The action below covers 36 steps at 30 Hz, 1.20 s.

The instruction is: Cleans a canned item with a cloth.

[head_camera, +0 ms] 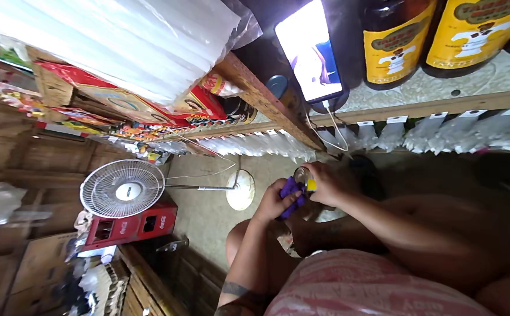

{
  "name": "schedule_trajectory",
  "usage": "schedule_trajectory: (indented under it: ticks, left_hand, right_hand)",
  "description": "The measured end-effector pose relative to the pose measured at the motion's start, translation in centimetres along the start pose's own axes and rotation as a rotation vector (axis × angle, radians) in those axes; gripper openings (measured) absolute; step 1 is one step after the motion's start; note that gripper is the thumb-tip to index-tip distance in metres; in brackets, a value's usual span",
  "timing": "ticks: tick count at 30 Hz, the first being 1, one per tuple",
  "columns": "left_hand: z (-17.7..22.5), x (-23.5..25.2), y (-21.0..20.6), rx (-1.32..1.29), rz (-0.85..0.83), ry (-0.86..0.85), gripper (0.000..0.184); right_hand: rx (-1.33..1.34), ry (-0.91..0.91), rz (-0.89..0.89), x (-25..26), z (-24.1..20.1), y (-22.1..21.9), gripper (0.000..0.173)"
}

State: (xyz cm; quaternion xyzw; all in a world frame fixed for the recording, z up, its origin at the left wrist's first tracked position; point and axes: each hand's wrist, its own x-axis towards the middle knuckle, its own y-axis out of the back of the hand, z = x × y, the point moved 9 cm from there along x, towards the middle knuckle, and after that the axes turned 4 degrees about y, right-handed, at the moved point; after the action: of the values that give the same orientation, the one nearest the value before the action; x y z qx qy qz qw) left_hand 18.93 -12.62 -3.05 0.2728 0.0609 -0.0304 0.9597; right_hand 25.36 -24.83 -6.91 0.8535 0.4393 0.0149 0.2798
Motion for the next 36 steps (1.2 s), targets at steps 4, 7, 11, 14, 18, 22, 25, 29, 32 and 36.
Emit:
schedule_trajectory:
  ticks: [4,7,11,14,18,22,25,29,32,36]
  left_hand:
    - [0.1,0.0,0.0,-0.002,0.005,-0.011,0.032]
    - [0.1,-0.1,0.0,0.001,0.011,-0.017,0.033]
    - [0.1,-0.1,0.2,0.091,0.054,-0.043,0.033]
    - [0.4,0.0,0.6,0.163,0.111,-0.068,0.036]
    - [0.5,0.0,1.9,0.224,0.251,-0.055,0.035]
    - [1.6,-0.1,2.3,0.443,0.345,-0.089,0.032]
    - [1.8,0.3,2.3,0.579,0.308,-0.022,0.032]
    - [-0.1,0.6,1.6,0.569,0.075,0.225,0.04]
    - [-0.8,0.4,0.8,0.41,-0.017,0.193,0.043]
    - [-0.4,0.1,0.3,0.22,-0.007,0.064,0.038]
  right_hand:
    - [-0.002,0.006,-0.01,0.0,-0.2,0.0,0.095]
    - [-0.036,0.008,-0.044,-0.1,-0.3,-0.3,0.094]
    - [-0.051,0.05,-0.081,0.0,-0.4,-1.0,0.092]
    - [-0.068,0.113,-0.092,-0.2,-1.0,-1.2,0.085]
    - [-0.049,0.177,-0.118,-0.6,-1.9,-1.5,0.084]
    - [-0.011,0.186,-0.049,-0.5,-1.8,-1.0,0.083]
    - [0.019,0.167,0.047,-0.2,-1.0,-0.5,0.083]
    - [-0.016,0.101,0.073,0.1,0.0,-0.3,0.086]
    - [-0.022,0.066,0.067,0.3,0.4,-0.3,0.087]
    - [-0.034,0.02,0.009,0.4,0.4,-0.7,0.095]
